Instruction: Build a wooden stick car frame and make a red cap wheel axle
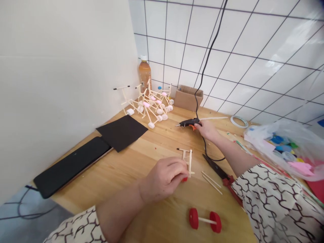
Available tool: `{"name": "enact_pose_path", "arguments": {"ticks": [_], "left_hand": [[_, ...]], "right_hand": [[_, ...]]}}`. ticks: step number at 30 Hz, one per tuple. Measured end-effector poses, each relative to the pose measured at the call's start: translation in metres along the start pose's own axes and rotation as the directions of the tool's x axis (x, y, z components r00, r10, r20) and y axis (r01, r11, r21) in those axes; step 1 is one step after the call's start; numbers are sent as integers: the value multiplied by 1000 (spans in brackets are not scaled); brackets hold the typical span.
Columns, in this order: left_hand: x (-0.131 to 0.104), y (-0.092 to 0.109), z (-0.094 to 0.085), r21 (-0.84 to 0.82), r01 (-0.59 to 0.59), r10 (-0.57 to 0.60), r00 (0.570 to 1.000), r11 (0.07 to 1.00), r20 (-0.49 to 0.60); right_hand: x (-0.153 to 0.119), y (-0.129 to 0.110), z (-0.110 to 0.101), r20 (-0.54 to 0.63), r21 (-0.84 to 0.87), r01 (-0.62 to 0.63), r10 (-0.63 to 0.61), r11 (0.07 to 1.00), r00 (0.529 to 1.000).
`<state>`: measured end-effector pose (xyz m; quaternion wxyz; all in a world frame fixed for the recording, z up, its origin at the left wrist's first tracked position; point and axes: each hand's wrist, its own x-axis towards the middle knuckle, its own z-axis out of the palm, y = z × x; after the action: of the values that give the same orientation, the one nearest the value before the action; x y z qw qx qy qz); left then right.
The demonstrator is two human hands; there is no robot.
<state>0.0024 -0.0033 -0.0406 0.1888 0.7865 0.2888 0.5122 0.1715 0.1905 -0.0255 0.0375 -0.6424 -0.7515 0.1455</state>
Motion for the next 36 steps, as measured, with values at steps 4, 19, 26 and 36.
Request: {"name": "enact_pose_path", "arguments": {"ticks": [4, 19, 26, 36], "left_hand": [[0, 0, 0, 12, -3, 3, 1000, 1000, 6], [0, 1, 1, -13, 26, -26, 1000, 1000, 3], [2, 2, 1, -45, 50, -51, 999, 998, -11], [3, 4, 1, -86, 86, -88, 996, 993, -18]], "right_hand": [[-11, -2, 0, -70, 11, 45, -44, 999, 997], [-180, 0, -2, -133, 407, 475, -464, 780, 876], [-176, -3, 7, -77, 455, 451, -471, 767, 879], [-180, -5, 3, -81, 474, 463, -487, 749, 870]]}}
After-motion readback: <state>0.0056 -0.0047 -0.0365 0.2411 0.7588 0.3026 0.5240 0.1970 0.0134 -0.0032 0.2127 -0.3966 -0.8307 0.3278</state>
